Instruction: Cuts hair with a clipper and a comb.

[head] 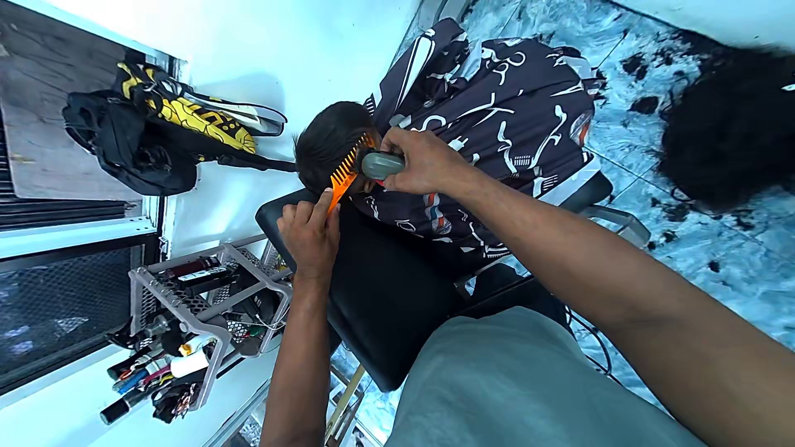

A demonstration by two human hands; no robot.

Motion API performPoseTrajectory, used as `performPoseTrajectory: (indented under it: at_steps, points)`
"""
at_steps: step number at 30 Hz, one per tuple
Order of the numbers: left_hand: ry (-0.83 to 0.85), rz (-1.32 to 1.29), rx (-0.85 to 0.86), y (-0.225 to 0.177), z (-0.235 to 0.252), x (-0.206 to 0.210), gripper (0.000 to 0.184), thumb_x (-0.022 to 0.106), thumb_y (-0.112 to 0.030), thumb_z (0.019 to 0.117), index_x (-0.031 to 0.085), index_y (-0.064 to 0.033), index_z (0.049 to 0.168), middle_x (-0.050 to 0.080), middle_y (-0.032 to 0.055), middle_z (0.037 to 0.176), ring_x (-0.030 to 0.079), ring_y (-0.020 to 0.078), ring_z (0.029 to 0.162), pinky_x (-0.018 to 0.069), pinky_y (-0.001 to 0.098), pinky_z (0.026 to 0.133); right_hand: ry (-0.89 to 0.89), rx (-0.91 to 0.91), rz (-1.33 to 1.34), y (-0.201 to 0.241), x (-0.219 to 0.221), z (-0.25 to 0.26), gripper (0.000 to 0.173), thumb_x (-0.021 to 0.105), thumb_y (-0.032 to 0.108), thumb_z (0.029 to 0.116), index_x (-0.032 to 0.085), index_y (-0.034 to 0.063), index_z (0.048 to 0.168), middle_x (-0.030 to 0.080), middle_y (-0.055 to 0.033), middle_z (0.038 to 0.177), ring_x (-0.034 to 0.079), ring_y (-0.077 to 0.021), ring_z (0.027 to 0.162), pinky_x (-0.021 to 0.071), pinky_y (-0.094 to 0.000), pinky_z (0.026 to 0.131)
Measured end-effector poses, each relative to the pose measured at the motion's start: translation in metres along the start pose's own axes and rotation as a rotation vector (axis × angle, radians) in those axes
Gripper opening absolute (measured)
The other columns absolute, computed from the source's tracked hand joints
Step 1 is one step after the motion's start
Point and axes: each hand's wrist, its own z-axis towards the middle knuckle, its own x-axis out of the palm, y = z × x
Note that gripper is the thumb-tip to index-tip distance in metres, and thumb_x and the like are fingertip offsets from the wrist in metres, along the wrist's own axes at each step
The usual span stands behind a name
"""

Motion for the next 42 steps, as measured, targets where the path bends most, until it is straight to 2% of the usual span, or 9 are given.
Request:
performPoseTrajectory:
  at_steps: [5, 7, 10, 11, 14, 25, 35, 39, 42]
  points:
    - [0.014, -0.008, 0.003, 0.000, 0.001, 0.002, 0.031, 0.066, -0.034, 0.1006, 0.074, -0.0201, 0.126, 0.064, 0.0107, 0.085, 0.059, 0.0312, 0.085, 0.0431, 0.0461, 0.076, 0.030, -0.097, 0.021, 0.012, 0.007, -0.005, 0.049, 0.082, 0.032, 0.0781, 0.063, 0.0176, 0.121, 0.071, -0.0044, 0.102, 0.070, -0.0242, 0.091, 0.0579, -0.0529, 0.077]
    - [0.162, -0.099, -0.004, -0.002, -0.001, -0.002, 0.035, 0.064, -0.037, 0.1006, 0.073, -0.0155, 0.127, 0.068, 0.0134, 0.091, 0.062, 0.0332, 0.088, 0.0470, 0.0502, 0.077, 0.050, -0.132, 0.141, 0.005, 0.011, -0.010, 0.048, 0.085, 0.030, 0.0780, 0.065, 0.0166, 0.120, 0.073, -0.0040, 0.104, 0.071, -0.0215, 0.091, 0.0593, -0.0507, 0.080]
    - [0.384, -0.210, 0.048, -0.001, -0.016, -0.002, 0.040, 0.063, -0.041, 0.0986, 0.074, -0.0135, 0.125, 0.070, 0.0124, 0.092, 0.066, 0.0321, 0.090, 0.0514, 0.0523, 0.080, -0.004, 0.012, 0.280, -0.023, 0.009, -0.026, 0.048, 0.084, 0.025, 0.0798, 0.064, 0.0102, 0.121, 0.072, -0.0103, 0.101, 0.071, -0.0255, 0.084, 0.0605, -0.0524, 0.074]
    - [0.356, -0.222, 0.047, 0.003, -0.023, 0.002, 0.040, 0.063, -0.042, 0.0982, 0.075, -0.0149, 0.124, 0.069, 0.0107, 0.088, 0.064, 0.0301, 0.087, 0.0495, 0.0498, 0.078, -0.013, 0.065, 0.299, -0.033, 0.007, -0.027, 0.049, 0.084, 0.024, 0.0798, 0.063, 0.0093, 0.122, 0.073, -0.0113, 0.101, 0.073, -0.0262, 0.080, 0.0626, -0.0523, 0.071]
    - [0.260, -0.196, 0.003, 0.010, -0.029, 0.003, 0.039, 0.066, -0.042, 0.0982, 0.075, -0.0164, 0.126, 0.067, 0.0108, 0.087, 0.061, 0.0304, 0.087, 0.0461, 0.0491, 0.078, 0.002, 0.153, 0.327, -0.048, 0.007, -0.028, 0.051, 0.087, 0.023, 0.0782, 0.063, 0.0086, 0.122, 0.073, -0.0121, 0.101, 0.072, -0.0272, 0.085, 0.0600, -0.0532, 0.076]
    - [0.097, 0.014, 0.022, 0.006, 0.002, -0.012, 0.034, 0.066, -0.036, 0.0989, 0.075, -0.0159, 0.124, 0.066, 0.0115, 0.087, 0.060, 0.0316, 0.087, 0.0434, 0.0482, 0.077, 0.057, 0.174, 0.247, -0.035, 0.004, 0.005, 0.049, 0.085, 0.025, 0.0792, 0.064, 0.0087, 0.120, 0.071, -0.0135, 0.099, 0.070, -0.0279, 0.079, 0.0591, -0.0524, 0.070]
    - [0.062, 0.076, 0.032, 0.003, 0.002, -0.009, 0.032, 0.065, -0.035, 0.1001, 0.074, -0.0206, 0.127, 0.065, 0.0103, 0.088, 0.059, 0.0317, 0.088, 0.0423, 0.0478, 0.077, 0.048, 0.095, 0.306, -0.019, 0.003, 0.005, 0.047, 0.085, 0.023, 0.0799, 0.064, 0.0086, 0.119, 0.072, -0.0117, 0.100, 0.071, -0.0244, 0.078, 0.0610, -0.0474, 0.070]
    - [0.060, 0.080, 0.039, 0.004, 0.002, -0.009, 0.032, 0.065, -0.035, 0.1004, 0.074, -0.0210, 0.127, 0.066, 0.0107, 0.089, 0.060, 0.0314, 0.089, 0.0425, 0.0483, 0.078, 0.042, 0.140, 0.240, -0.016, 0.004, 0.005, 0.045, 0.084, 0.027, 0.0781, 0.065, 0.0098, 0.116, 0.072, -0.0111, 0.096, 0.070, -0.0267, 0.080, 0.0580, -0.0522, 0.070]
    - [0.058, 0.083, 0.046, 0.004, 0.005, -0.009, 0.032, 0.065, -0.036, 0.1002, 0.074, -0.0211, 0.127, 0.066, 0.0103, 0.089, 0.060, 0.0322, 0.091, 0.0424, 0.0481, 0.079, 0.069, 0.076, 0.343, -0.012, 0.003, 0.005, 0.045, 0.086, 0.022, 0.0793, 0.066, 0.0094, 0.118, 0.073, -0.0108, 0.099, 0.072, -0.0229, 0.076, 0.0621, -0.0451, 0.068]
